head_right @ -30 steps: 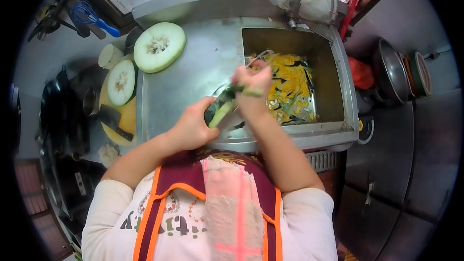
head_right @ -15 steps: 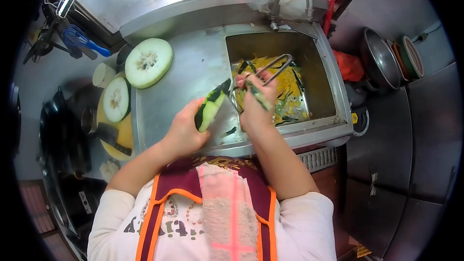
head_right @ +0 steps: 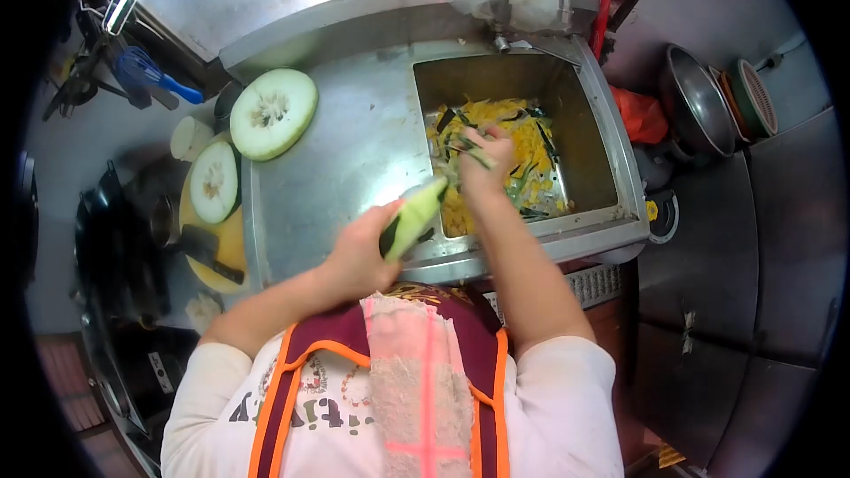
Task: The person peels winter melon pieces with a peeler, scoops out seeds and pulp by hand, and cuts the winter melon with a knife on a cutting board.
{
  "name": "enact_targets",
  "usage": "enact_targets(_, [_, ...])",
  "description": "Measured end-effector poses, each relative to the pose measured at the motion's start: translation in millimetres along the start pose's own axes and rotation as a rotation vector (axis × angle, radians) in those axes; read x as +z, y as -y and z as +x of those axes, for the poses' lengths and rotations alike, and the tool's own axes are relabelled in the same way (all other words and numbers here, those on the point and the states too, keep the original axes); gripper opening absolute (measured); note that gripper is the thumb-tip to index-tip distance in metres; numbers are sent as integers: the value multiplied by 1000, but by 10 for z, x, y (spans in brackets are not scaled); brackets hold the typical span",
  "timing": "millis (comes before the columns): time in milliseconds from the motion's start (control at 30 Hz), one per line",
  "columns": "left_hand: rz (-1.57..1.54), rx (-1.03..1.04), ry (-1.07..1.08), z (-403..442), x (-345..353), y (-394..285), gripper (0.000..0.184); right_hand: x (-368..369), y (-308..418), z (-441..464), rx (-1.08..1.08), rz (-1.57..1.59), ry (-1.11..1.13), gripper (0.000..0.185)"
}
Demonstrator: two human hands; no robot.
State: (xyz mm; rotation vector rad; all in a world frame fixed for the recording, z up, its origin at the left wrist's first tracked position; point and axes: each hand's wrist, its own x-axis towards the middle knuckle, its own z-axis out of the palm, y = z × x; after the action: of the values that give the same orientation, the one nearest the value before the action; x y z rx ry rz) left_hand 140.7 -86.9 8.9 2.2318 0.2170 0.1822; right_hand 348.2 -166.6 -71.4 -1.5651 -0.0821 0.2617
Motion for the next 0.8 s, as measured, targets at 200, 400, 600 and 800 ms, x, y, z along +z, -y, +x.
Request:
enact_targets(200, [-5,54,-72,39,-83,-1,63,-203,22,94,542,469,-192,17])
enact_targets(400, [-18,13,-59,120,-126,-72,62,207,616,-539,179,533,-28,27])
enact_targets(600, [-93,6,-88,3,-288,-98,62,-177,47,-6,568,461,-261,18])
enact_targets(800, [-48,18,-95,43,-240,-2,62,268,720,-581,313,601,-10,27])
